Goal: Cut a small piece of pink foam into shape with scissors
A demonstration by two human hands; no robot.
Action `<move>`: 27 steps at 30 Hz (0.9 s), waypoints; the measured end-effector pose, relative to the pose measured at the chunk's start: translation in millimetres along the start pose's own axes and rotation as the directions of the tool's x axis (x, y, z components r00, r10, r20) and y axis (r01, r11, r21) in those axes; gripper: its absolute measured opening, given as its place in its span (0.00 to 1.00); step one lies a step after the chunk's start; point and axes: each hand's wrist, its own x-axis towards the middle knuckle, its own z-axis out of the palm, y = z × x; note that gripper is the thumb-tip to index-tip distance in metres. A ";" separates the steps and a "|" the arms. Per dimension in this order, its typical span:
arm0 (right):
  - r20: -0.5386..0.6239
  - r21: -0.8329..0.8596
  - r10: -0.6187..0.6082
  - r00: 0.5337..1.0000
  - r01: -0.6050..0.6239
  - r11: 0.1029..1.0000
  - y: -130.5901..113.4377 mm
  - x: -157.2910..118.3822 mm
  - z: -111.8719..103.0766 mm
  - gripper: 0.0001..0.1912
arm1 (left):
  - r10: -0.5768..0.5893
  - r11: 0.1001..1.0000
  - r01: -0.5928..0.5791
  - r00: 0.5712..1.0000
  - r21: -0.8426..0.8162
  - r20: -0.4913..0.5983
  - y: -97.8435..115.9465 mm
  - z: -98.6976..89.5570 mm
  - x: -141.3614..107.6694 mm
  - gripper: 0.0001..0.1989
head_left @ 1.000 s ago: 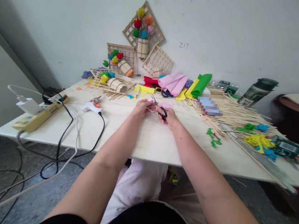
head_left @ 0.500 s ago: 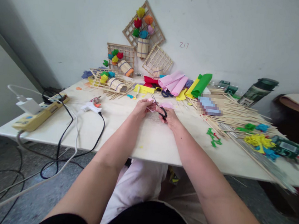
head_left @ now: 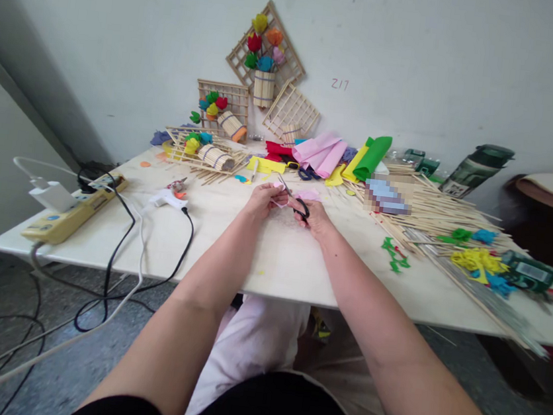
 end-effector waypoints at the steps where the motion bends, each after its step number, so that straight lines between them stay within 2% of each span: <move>1: 0.001 0.003 -0.005 1.000 0.005 1.000 0.2 0.3 -0.1 0.19 | -0.001 1.000 0.001 1.000 -0.002 -0.004 0.0 0.0 0.0 0.04; 27: 0.005 -0.056 -0.026 1.000 0.026 0.998 3.6 4.1 0.2 0.14 | -0.043 0.997 0.041 0.999 -0.064 -0.027 -2.1 -4.1 4.9 0.05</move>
